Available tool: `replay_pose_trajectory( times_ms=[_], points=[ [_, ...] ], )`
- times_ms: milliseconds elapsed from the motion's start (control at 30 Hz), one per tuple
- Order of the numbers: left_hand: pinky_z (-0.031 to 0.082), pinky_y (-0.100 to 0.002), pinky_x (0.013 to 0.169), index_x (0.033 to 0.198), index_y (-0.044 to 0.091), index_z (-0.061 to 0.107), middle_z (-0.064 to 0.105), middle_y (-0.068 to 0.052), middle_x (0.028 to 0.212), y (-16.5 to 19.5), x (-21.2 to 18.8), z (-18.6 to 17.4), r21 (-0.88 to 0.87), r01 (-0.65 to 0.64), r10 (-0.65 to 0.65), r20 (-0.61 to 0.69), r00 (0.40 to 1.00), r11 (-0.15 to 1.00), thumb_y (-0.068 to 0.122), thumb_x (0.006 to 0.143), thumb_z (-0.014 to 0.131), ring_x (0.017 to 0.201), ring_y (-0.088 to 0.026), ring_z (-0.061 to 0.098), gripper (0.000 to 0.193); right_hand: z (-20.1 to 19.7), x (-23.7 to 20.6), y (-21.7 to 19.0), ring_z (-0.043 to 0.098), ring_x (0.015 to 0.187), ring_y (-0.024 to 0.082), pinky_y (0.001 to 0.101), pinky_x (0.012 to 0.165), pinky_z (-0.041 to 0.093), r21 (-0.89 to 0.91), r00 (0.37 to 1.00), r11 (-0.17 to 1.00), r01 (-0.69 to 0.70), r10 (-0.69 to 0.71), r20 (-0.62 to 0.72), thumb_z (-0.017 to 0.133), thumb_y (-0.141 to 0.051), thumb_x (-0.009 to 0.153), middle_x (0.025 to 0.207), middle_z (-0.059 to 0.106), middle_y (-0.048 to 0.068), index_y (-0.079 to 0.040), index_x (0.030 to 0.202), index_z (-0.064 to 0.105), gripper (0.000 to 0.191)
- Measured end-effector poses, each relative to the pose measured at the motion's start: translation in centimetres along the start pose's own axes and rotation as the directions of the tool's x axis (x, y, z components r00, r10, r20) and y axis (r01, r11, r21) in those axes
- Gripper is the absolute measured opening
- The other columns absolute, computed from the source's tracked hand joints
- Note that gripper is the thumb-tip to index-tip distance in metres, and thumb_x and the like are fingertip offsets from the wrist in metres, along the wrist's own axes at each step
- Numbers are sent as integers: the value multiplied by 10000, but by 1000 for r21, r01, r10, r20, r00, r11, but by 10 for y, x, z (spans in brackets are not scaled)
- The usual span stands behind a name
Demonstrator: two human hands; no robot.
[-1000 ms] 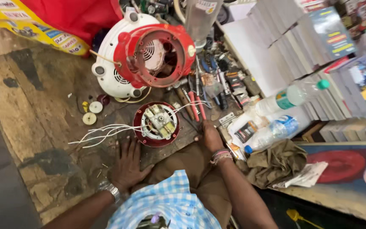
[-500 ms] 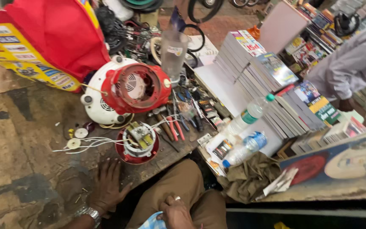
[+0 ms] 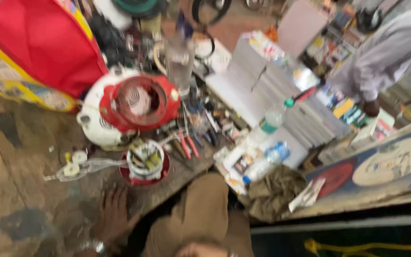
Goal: The person sits on the floor and works on a disassembled electric motor. They use a screwdriver to tighten screws on the motor housing, adjust internal components, and connect wires. The person repeatedly picks up and sets down the motor and tools while performing the repair.
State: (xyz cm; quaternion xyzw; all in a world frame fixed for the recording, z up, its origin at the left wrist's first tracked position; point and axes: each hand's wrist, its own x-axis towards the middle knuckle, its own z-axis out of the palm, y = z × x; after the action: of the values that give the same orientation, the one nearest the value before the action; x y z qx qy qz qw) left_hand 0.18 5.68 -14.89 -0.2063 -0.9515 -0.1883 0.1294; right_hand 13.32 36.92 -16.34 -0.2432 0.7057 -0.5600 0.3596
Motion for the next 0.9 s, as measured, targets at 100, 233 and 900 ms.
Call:
replay_pose_trajectory(
  times_ms=[100, 233, 900],
  points=[
    [199, -595, 1200, 1431, -16, 432, 453, -198, 1479, -3, -13, 10, -40, 3, -4, -21, 1000, 999, 561, 750, 661, 1435, -383, 327, 922, -10, -16, -64, 680, 1027, 191, 356, 931, 531, -177, 979, 984, -13, -24, -204, 705, -296, 1000, 1097, 737, 94, -14, 1185, 701, 338],
    [206, -598, 1182, 1429, -22, 458, 454, -213, 1475, -7, -18, 17, -51, 29, -29, -13, 999, 998, 546, 746, 674, 1423, -385, 328, 915, -67, 26, -98, 689, 664, 125, 295, 630, 549, 28, 672, 917, -398, 313, -671, 704, -342, 917, 821, 754, 84, -73, 1113, 744, 335],
    [260, -607, 1203, 1465, -59, 416, 453, -244, 1498, -13, -29, 17, -144, 54, -51, 24, 998, 988, 414, 822, 734, 1465, -430, 346, 859, -126, 130, -1, 661, 951, 396, 473, 843, 520, -489, 534, 743, -458, -210, -819, 738, -96, 846, 1017, 673, 201, -54, 1050, 760, 210]
  ],
)
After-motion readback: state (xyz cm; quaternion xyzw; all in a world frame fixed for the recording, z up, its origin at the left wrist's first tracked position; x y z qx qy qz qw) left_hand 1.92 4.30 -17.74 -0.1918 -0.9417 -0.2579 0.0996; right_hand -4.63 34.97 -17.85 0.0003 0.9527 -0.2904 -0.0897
